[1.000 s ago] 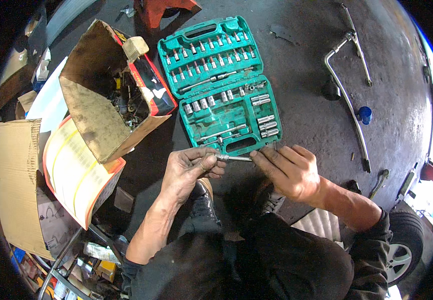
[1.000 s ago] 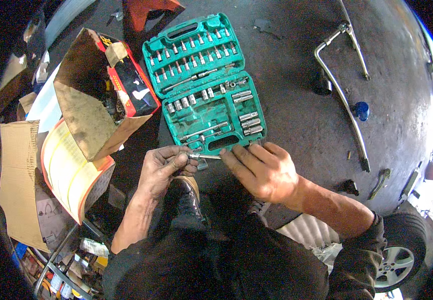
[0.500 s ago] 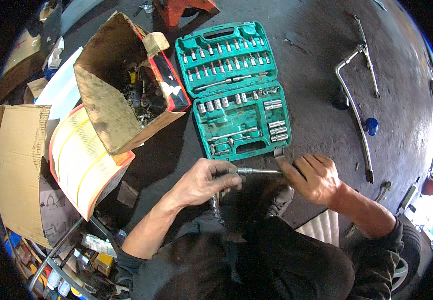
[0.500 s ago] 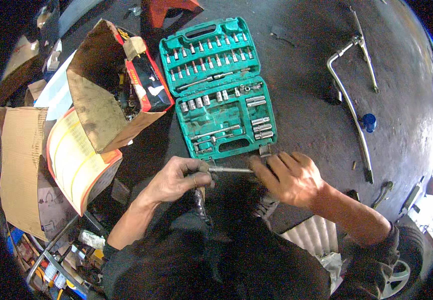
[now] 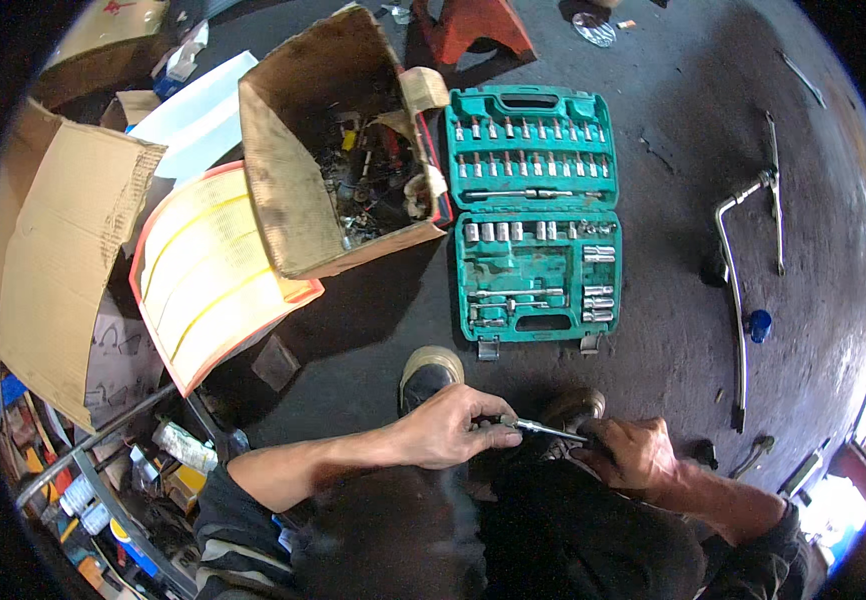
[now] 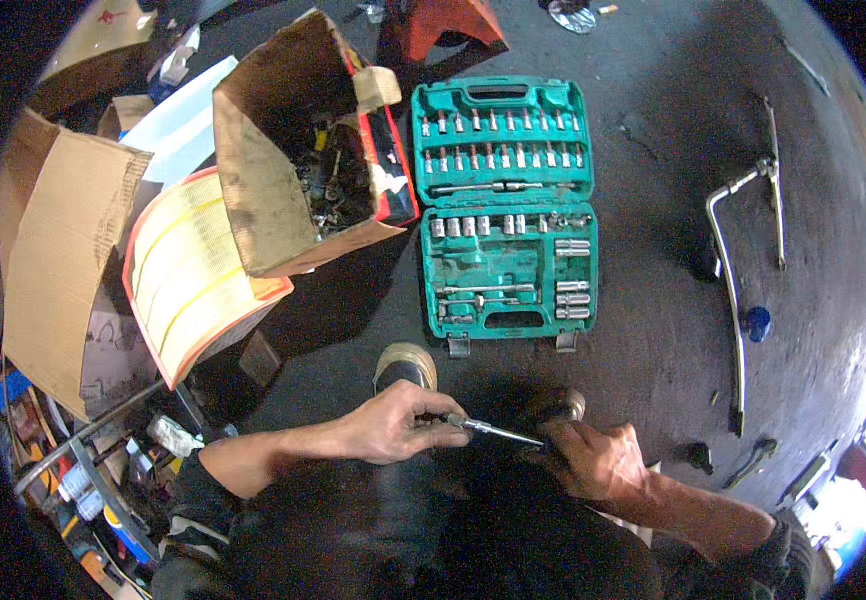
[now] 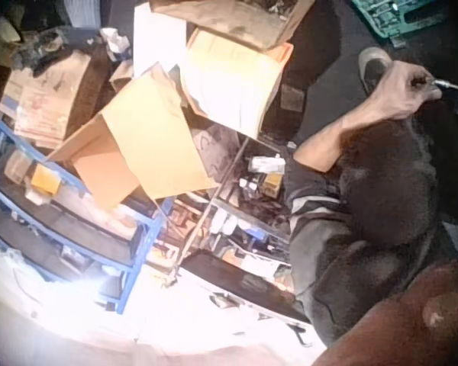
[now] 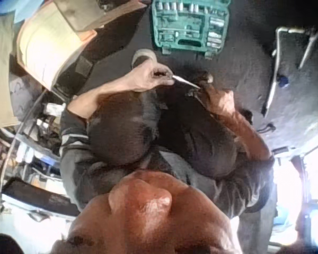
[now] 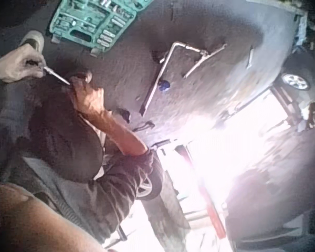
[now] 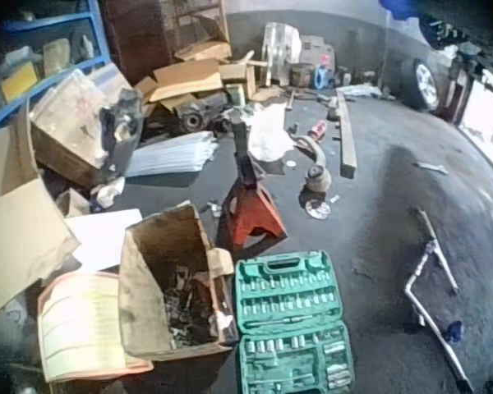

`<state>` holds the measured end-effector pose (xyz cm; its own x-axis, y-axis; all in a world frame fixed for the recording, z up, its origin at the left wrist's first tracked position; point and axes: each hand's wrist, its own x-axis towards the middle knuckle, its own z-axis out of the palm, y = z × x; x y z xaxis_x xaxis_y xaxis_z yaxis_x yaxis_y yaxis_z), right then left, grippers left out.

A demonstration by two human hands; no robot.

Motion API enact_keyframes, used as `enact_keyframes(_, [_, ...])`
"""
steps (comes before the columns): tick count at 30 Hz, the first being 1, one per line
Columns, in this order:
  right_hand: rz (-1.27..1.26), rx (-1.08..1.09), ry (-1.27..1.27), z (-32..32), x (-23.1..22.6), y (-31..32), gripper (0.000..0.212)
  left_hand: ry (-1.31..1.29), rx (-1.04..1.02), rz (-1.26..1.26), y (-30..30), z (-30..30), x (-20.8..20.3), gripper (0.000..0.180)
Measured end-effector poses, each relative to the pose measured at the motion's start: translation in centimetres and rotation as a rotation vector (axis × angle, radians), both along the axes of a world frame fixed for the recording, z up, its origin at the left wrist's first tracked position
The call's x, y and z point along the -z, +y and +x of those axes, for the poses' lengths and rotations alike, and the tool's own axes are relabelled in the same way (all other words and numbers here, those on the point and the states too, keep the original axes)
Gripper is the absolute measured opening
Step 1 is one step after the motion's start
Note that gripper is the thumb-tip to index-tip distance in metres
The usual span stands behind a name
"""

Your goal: The person retrieves small metal parts from a plastic bag and places them into a white bucket. They then walk to a tool cart, open a green socket set case, and select a socket to attach to a ratchet handle. The person continues to sort through boxes and tool drawers, handling various small parts and tools.

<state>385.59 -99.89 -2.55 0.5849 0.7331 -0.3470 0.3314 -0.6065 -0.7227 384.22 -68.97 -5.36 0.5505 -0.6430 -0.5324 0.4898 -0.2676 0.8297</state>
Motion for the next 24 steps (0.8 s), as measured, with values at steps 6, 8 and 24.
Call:
enact_keyframes(6, [0.0,0.074,0.698,3.5,-1.2,0.7,0.041,-0.368,-0.104,-0.142,0.6,1.0,1.6,0.022])
enact_keyframes(8, [0.141,0.244,1.145,5.0,-1.8,1.2,0.044,-0.485,-0.138,-0.18,1.2,1.4,1.6,0.02])
enact_keyframes(24, [-0.132,-0.036,0.578,8.3,-0.2,6.5,0.031,0.169,-0.508,-0.101,2.2,-0.3,4.4,0.05])
